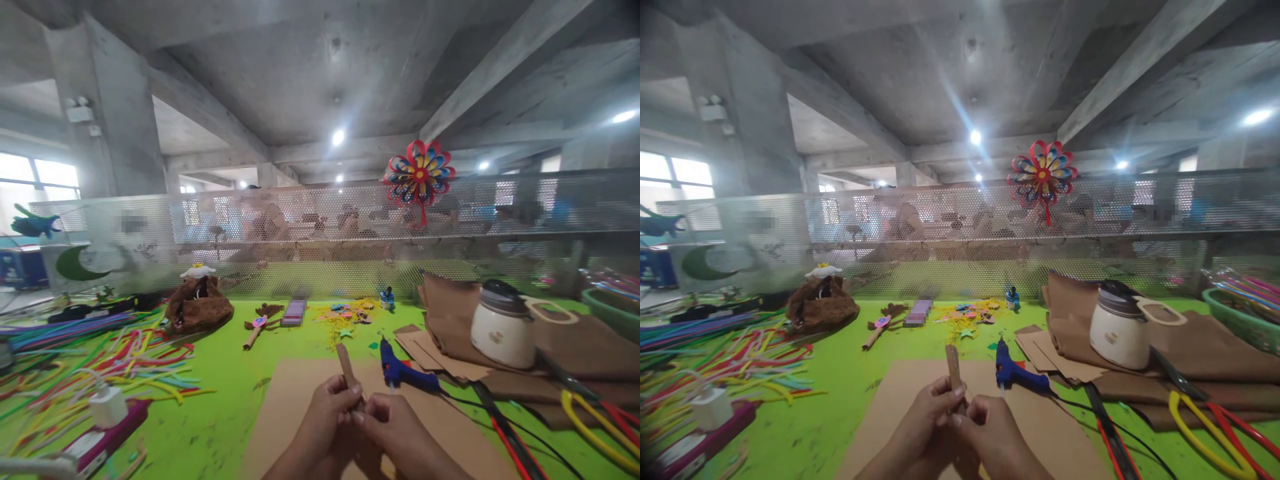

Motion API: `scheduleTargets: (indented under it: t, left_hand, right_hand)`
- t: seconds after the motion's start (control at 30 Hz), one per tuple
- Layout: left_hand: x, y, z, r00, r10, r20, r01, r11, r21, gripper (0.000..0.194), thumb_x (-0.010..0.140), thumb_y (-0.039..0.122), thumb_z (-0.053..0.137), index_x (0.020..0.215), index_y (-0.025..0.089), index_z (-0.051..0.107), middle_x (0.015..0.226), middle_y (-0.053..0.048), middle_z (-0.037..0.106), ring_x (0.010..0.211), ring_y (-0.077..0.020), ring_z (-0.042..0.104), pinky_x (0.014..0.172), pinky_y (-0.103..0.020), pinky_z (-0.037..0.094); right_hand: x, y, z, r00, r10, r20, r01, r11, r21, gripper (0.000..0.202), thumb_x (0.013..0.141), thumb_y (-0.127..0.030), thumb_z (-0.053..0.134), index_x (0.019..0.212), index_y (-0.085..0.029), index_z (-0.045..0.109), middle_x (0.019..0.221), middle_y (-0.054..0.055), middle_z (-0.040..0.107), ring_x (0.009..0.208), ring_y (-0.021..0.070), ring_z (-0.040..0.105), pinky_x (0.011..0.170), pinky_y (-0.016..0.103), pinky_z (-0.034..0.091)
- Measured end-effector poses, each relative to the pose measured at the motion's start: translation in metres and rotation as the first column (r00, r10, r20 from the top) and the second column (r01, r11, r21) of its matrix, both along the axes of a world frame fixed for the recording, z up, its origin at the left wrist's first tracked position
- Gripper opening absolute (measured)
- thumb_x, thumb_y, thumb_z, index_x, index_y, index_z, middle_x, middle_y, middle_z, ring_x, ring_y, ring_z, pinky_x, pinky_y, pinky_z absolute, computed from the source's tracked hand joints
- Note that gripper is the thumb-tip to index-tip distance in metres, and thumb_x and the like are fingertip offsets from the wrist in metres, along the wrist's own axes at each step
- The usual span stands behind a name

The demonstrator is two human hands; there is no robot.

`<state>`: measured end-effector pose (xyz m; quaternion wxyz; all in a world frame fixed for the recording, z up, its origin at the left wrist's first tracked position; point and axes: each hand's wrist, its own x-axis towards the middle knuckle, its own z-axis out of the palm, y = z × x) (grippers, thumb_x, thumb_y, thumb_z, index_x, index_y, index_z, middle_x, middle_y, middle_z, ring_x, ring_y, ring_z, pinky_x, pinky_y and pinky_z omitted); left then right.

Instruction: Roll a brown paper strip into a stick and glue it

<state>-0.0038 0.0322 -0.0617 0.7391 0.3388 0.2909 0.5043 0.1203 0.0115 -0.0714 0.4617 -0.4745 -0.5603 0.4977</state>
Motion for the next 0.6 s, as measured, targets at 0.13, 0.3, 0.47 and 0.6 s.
scheduleTargets:
  t: [0.13, 0.3, 0.47, 0.6]
  left_hand:
    - [0.0, -0.013, 0.015, 0.998, -0.026, 0.061, 0.029, 0.999, -0.036, 0.027, 0.064, 0.022, 0.077, 0.084, 0.014, 0.061, 0.06, 0.0, 0.056, 0.053, -0.0112, 0.052, 0.054, -0.022, 0.035]
    - [0.0, -0.013, 0.018, 0.997, -0.005, 0.081, 0.007, 1.0, -0.025, 0.03, 0.071, 0.039, 0.072, 0.082, 0.013, 0.061, 0.059, -0.001, 0.055, 0.055, -0.014, 0.054, 0.057, -0.025, 0.037]
    - [0.0, -0.008, 0.016, 0.999, 0.035, -0.039, -0.034, 0.999, 0.014, 0.033, 0.066, 0.04, 0.075, 0.074, 0.013, 0.06, 0.059, -0.002, 0.056, 0.055, -0.0144, 0.054, 0.058, -0.026, 0.039]
    - [0.0, -0.01, 0.018, 0.998, 0.048, -0.037, -0.049, 0.999, -0.005, 0.026, 0.07, 0.036, 0.07, 0.073, 0.013, 0.059, 0.059, -0.001, 0.056, 0.056, -0.0144, 0.054, 0.059, -0.027, 0.039]
  right_hand:
    - [-0.001, -0.002, 0.005, 0.999, 0.013, -0.037, -0.013, 1.0, -0.013, 0.045, 0.059, -0.057, 0.071, 0.055, -0.018, 0.047, 0.05, -0.003, 0.048, 0.048, 0.0101, 0.041, 0.048, 0.024, 0.028]
    - [-0.001, -0.006, 0.011, 0.999, 0.016, -0.038, -0.017, 1.0, -0.024, 0.046, 0.058, -0.057, 0.072, 0.054, -0.019, 0.046, 0.048, -0.003, 0.047, 0.046, 0.0099, 0.041, 0.049, 0.024, 0.028]
    - [0.0, -0.013, 0.015, 0.999, 0.021, -0.031, -0.022, 1.0, -0.022, 0.04, 0.063, -0.049, 0.071, 0.054, -0.019, 0.047, 0.048, -0.003, 0.049, 0.048, 0.0101, 0.043, 0.05, 0.024, 0.029]
    - [0.0, -0.018, 0.015, 0.999, 0.046, -0.015, -0.046, 0.999, -0.011, 0.034, 0.068, -0.042, 0.069, 0.056, -0.019, 0.047, 0.054, -0.001, 0.054, 0.053, 0.0128, 0.048, 0.052, 0.026, 0.035]
